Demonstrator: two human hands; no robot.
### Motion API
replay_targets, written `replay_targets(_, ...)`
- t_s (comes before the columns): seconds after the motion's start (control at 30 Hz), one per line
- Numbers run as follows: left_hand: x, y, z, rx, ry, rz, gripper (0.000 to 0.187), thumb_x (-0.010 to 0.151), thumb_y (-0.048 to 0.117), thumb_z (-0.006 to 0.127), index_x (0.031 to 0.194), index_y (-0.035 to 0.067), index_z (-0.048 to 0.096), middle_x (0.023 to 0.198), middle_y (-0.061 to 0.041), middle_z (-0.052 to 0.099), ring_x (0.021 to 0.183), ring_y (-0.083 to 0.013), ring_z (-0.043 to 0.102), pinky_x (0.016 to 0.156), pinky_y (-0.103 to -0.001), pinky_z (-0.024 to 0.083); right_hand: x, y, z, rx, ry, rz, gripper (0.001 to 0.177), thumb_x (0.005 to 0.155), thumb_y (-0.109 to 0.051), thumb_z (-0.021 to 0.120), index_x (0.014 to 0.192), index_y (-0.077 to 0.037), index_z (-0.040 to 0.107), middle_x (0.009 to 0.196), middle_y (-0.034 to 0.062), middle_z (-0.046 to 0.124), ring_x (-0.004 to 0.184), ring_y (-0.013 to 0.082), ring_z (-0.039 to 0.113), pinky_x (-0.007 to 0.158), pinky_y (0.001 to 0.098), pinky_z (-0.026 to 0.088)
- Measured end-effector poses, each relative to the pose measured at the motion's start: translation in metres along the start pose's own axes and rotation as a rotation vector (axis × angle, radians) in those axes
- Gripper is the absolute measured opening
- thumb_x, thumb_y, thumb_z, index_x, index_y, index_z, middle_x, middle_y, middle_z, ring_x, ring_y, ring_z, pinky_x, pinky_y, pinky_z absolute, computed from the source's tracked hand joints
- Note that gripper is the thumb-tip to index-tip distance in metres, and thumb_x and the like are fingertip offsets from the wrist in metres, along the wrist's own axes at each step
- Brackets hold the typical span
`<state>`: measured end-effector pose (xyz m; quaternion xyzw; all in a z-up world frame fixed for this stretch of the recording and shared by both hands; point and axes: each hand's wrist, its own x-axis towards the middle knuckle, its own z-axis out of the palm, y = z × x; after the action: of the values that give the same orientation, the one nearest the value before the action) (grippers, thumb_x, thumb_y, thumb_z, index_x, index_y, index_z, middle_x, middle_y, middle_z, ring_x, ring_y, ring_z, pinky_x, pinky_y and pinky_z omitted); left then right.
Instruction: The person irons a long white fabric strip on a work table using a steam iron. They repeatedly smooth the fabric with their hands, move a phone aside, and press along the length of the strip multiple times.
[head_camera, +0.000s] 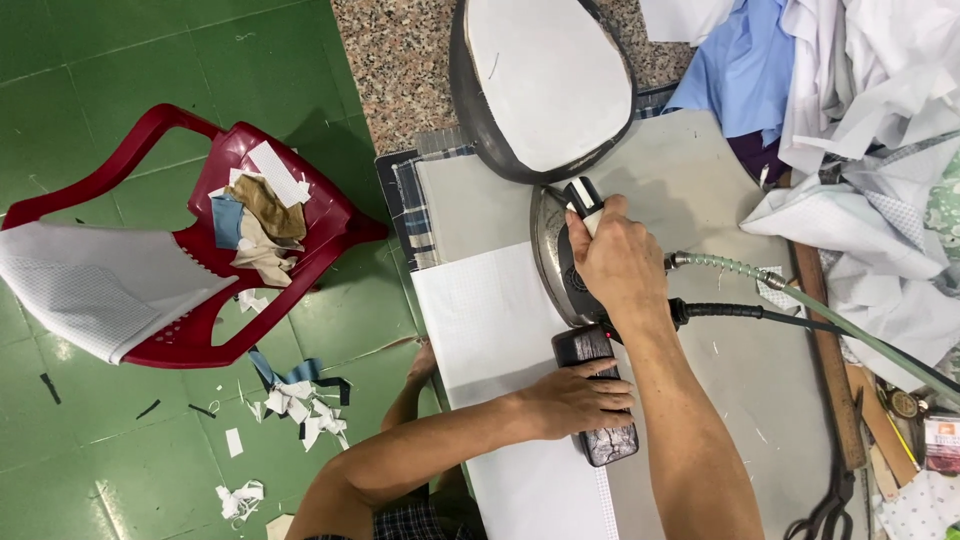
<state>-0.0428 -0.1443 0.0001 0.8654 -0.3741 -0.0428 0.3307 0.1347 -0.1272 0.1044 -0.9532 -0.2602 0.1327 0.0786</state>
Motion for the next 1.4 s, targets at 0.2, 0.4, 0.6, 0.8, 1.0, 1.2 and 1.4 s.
replay_targets(0.2,0.001,0.001,-0.005,-0.013,-0.073,-0.025,0.060,0.088,-0.007,0.059,0.142,0.020,0.055,0.153,-0.001,0.054,0.153,-0.0223,0.036,0.134,-0.050,0.010,0.001,-0.001,-0.002,-0.004,0.014,-0.022,0.052,0.110,-0.048,0.051,0.109,0.004,0.046,0.068,0.0237,0.066,0.062,0.0507,0.067,0.051,0.0583,0.055)
replay_targets(0.4,0.001,-0.002,0.004,-0.024,-0.070,-0.008,0.070,0.080,-0.007,0.065,0.144,0.018,0.052,0.156,-0.004,0.051,0.154,-0.0243,0.035,0.134,-0.051,0.008,-0.001,-0.006,-0.008,0.025,-0.015,0.006,0.051,0.110,-0.048,0.051,0.108,0.003,0.046,0.068,0.0243,0.066,0.062,0.0509,0.066,0.052,0.0586,0.054)
replay_targets(0.6,0.001,-0.001,0.000,-0.013,-0.075,-0.013,0.064,0.084,-0.005,0.064,0.142,0.018,0.054,0.155,-0.003,0.052,0.153,-0.0235,0.035,0.134,-0.051,0.009,-0.001,-0.005,-0.008,0.001,-0.021,0.016,0.053,0.110,-0.050,0.049,0.109,0.003,0.045,0.067,0.0234,0.066,0.062,0.0516,0.066,0.054,0.0591,0.054)
replay_targets(0.8,0.001,-0.002,0.004,-0.008,-0.039,-0.002,0.061,0.085,-0.005,0.063,0.141,0.018,0.055,0.153,-0.003,0.053,0.152,-0.0237,0.037,0.134,-0.051,0.011,-0.001,-0.004,-0.007,0.000,0.002,-0.013,0.058,0.109,-0.052,0.052,0.111,0.006,0.047,0.064,0.0222,0.065,0.061,0.0504,0.067,0.051,0.0586,0.054)
replay_targets(1.0,0.002,-0.011,0.030,-0.017,0.012,0.032,0.057,0.091,-0.001,0.061,0.144,0.018,0.052,0.157,-0.003,0.050,0.154,-0.0237,0.035,0.135,-0.051,0.008,0.000,-0.002,-0.006,0.013,0.007,-0.021,0.053,0.110,-0.050,0.051,0.106,0.002,0.046,0.063,0.0208,0.064,0.060,0.0500,0.066,0.052,0.0578,0.053)
replay_targets(1.2,0.003,0.010,-0.002,0.171,-0.170,-0.125,0.082,0.080,0.026,0.090,0.150,0.030,0.048,0.161,0.011,0.045,0.154,-0.0090,0.032,0.136,-0.044,0.004,0.000,0.000,-0.001,-0.025,0.002,0.023,0.058,0.106,-0.057,0.049,0.116,0.000,0.051,0.079,0.0273,0.069,0.080,0.0498,0.074,0.067,0.0583,0.060)
replay_targets(1.4,0.002,0.011,-0.003,0.195,-0.213,-0.076,0.079,0.082,0.022,0.087,0.150,0.027,0.048,0.158,0.009,0.048,0.154,-0.0105,0.032,0.135,-0.045,0.005,-0.013,0.000,-0.038,-0.038,-0.085,-0.005,0.057,0.103,-0.060,0.049,0.116,-0.004,0.051,0.084,0.0279,0.072,0.086,0.0487,0.074,0.075,0.0575,0.061)
